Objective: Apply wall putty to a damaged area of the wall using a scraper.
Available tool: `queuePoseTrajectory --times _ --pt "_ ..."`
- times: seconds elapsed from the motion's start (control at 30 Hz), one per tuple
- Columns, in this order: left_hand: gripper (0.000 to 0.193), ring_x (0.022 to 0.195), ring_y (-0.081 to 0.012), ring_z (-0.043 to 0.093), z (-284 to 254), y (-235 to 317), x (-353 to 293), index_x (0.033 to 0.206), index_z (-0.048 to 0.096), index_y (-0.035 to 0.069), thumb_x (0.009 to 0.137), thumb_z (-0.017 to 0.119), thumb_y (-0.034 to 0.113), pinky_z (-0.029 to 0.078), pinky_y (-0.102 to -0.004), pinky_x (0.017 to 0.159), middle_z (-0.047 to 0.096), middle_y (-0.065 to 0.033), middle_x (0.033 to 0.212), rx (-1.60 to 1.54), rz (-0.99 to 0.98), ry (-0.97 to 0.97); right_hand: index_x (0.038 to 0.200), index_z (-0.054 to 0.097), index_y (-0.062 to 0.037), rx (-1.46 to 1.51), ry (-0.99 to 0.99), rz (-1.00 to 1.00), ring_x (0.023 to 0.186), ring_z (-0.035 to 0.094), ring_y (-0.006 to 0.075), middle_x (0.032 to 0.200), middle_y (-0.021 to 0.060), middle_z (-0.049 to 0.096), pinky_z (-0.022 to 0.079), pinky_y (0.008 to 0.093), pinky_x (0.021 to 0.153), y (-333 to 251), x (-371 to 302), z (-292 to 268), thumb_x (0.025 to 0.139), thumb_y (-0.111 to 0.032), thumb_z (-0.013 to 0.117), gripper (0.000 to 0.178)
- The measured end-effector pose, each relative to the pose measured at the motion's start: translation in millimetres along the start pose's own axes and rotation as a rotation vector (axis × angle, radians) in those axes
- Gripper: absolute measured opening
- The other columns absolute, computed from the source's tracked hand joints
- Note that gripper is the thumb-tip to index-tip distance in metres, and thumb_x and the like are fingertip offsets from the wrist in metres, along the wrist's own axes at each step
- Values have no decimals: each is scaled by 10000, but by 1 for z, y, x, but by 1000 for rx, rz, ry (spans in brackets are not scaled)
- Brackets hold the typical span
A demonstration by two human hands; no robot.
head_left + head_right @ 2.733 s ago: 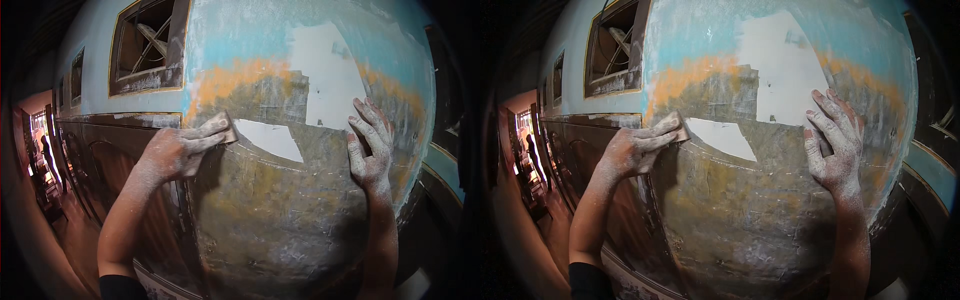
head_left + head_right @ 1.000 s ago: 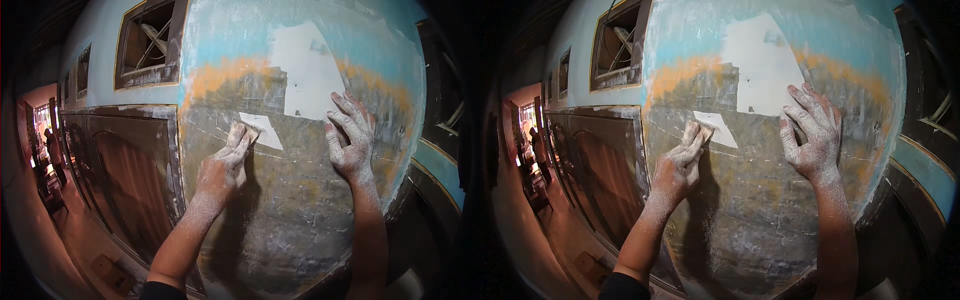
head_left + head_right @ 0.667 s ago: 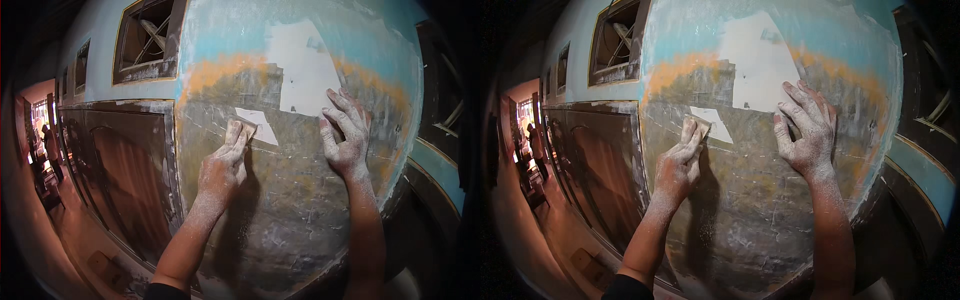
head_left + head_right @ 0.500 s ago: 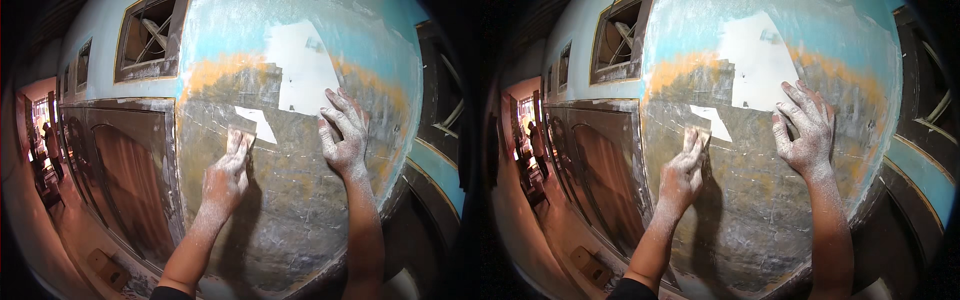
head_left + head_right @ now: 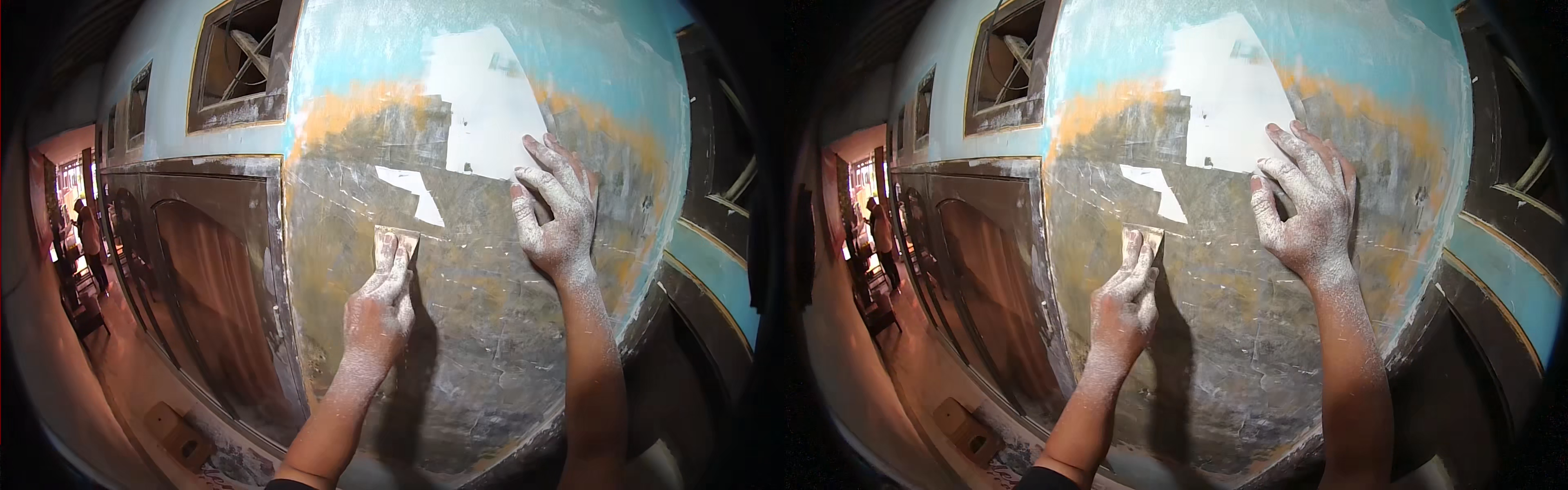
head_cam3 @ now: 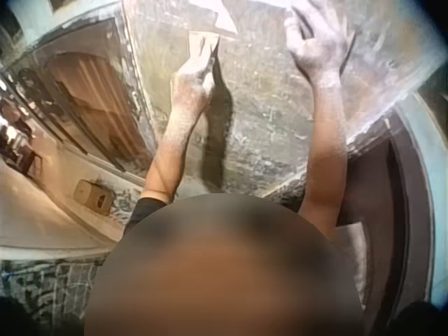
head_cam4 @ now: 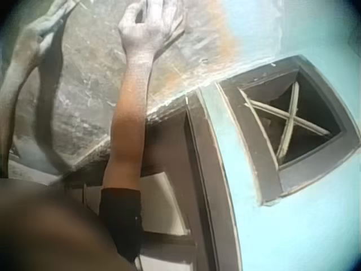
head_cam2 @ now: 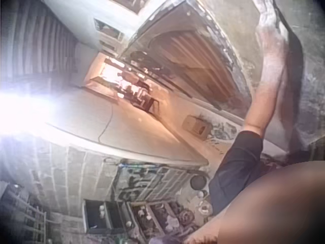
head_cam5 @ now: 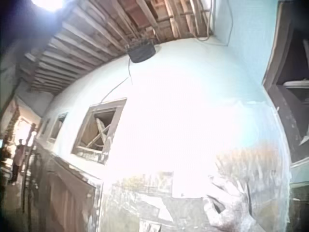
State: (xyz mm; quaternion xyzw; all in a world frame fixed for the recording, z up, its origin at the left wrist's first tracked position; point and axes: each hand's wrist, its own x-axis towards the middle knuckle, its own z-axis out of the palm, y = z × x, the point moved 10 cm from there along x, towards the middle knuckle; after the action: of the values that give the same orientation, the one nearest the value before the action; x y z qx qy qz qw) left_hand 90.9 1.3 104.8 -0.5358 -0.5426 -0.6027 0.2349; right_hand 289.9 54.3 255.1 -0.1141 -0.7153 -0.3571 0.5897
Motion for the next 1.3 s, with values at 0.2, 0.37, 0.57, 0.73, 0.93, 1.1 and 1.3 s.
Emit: queuePoseTrajectory --times 0.2,0.37,0.57,0.73,0.93,1.1,1.3 --pt "432 1393 -371 507 -2 13 37 1398 627 31 967 599 28 502 -418 1058 537 -235 1485 44 41 61 1004 745 -118 -8 -10 2 1391 535 266 1392 44 660 336 519 1187 -3 0 7 889 -197 729 141" --pt "411 1361 -379 540 2 13 24 1376 633 11 966 610 21 504 -406 1063 542 -244 1478 14 51 62 999 747 -115 -8 -4 7 1391 534 269 1392 45 662 333 515 1192 -1 -1 5 886 -195 729 140" --pt "443 1354 -397 541 14 9 -2 1392 617 14 951 606 -19 504 -412 1061 519 -252 1499 -41 -43 1 991 751 -115 4 28 8 1384 536 269 1379 39 667 335 502 1186 -1 0 3 886 -201 729 138" --pt "454 1334 -407 554 12 28 29 1415 595 11 962 591 -1 502 -436 1058 538 -277 1463 23 18 9 992 752 -124 -4 17 15 1376 544 259 1378 33 667 334 488 1184 0 -1 5 887 -208 731 136" --pt "452 1284 -413 591 10 35 13 1412 604 24 960 596 14 527 -437 1013 551 -250 1462 39 -7 -27 1003 753 -131 -19 18 15 1383 539 251 1391 30 659 327 489 1197 2 -2 3 891 -211 727 140" --pt "573 1095 -429 668 23 26 -3 1479 553 116 910 587 56 566 -513 899 467 -125 1576 78 25 -7 1005 748 -137 5 5 21 1396 529 244 1408 31 646 317 494 1210 0 0 3 900 -225 722 139" --pt "529 1128 -438 646 17 32 30 1463 567 108 935 570 72 556 -523 917 504 -136 1540 83 -34 -20 1018 743 -137 -9 2 15 1399 525 243 1408 29 646 319 497 1210 2 -2 7 902 -232 721 152"
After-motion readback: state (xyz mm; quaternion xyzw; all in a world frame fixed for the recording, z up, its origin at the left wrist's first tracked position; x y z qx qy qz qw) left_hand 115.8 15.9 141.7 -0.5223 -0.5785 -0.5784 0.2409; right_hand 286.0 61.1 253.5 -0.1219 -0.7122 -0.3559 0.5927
